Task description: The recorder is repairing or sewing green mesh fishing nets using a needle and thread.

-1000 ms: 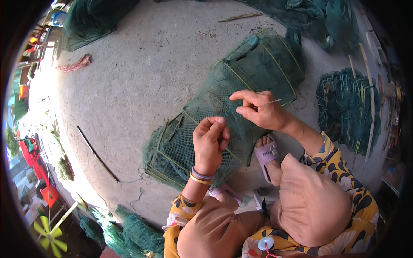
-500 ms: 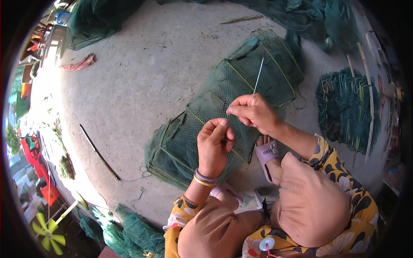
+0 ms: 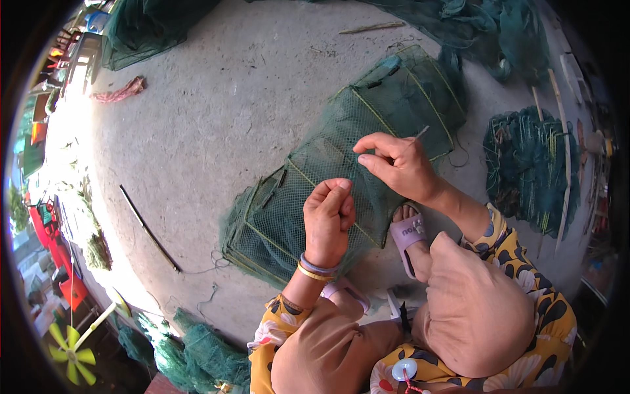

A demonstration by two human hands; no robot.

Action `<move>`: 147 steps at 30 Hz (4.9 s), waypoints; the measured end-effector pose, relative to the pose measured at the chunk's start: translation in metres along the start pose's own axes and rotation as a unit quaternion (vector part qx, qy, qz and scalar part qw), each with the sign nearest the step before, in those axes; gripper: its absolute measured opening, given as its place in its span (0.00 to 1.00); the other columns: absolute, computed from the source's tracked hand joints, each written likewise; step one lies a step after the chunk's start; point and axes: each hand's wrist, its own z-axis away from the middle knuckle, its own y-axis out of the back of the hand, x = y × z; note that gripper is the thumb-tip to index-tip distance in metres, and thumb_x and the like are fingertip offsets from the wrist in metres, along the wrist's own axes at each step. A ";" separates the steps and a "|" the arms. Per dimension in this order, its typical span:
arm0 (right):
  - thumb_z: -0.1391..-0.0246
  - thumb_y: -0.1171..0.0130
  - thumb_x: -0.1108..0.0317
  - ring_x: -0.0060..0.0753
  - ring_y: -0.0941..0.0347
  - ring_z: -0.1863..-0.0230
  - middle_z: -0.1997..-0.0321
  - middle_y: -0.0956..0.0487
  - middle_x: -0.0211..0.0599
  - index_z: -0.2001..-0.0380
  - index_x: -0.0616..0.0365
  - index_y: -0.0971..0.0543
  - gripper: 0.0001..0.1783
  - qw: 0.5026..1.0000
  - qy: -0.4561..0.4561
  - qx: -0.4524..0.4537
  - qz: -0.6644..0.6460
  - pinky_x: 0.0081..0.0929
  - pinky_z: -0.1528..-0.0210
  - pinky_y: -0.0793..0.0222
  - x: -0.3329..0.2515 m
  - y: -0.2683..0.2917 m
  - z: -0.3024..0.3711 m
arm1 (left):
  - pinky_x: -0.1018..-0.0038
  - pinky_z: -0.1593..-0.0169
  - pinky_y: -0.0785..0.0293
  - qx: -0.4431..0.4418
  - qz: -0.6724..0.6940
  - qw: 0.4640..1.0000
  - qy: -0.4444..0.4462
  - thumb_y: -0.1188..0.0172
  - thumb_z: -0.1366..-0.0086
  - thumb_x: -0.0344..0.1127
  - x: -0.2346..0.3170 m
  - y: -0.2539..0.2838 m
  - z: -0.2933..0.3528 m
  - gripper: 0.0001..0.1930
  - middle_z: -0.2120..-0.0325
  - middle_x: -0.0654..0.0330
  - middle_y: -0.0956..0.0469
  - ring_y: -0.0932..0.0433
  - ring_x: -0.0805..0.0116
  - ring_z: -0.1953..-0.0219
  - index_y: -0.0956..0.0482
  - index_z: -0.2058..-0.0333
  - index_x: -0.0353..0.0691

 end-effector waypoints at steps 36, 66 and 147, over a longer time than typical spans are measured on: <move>0.39 0.50 0.65 0.14 0.36 0.81 0.82 0.29 0.26 0.74 0.62 0.26 0.13 0.945 -0.154 -0.235 -0.168 0.16 0.77 0.39 -0.011 0.057 0.075 | 0.83 0.84 0.49 -0.093 0.069 0.990 0.086 0.49 0.32 0.35 -0.016 -0.017 0.003 0.06 0.84 0.65 0.31 0.44 0.79 0.88 0.28 0.62 0.40; 0.58 0.45 0.71 0.41 0.36 0.87 0.86 0.31 0.39 0.87 0.64 0.30 0.10 0.980 0.007 -0.167 -0.111 0.33 0.83 0.43 -0.060 0.128 0.096 | 0.81 0.82 0.43 -0.098 0.042 0.992 0.064 0.51 0.31 0.40 -0.009 -0.048 -0.036 0.11 0.73 0.56 0.21 0.37 0.77 0.86 0.29 0.66 0.38; 0.42 0.51 0.74 0.14 0.36 0.88 0.84 0.26 0.31 0.68 0.65 0.24 0.07 0.966 -0.216 -0.134 -0.038 0.16 0.85 0.40 0.014 0.041 0.067 | 0.67 0.64 0.29 0.042 -0.539 0.620 -0.569 0.37 0.51 0.23 -0.020 0.018 -0.052 0.15 0.67 0.55 0.28 0.27 0.58 0.66 0.25 0.62 0.38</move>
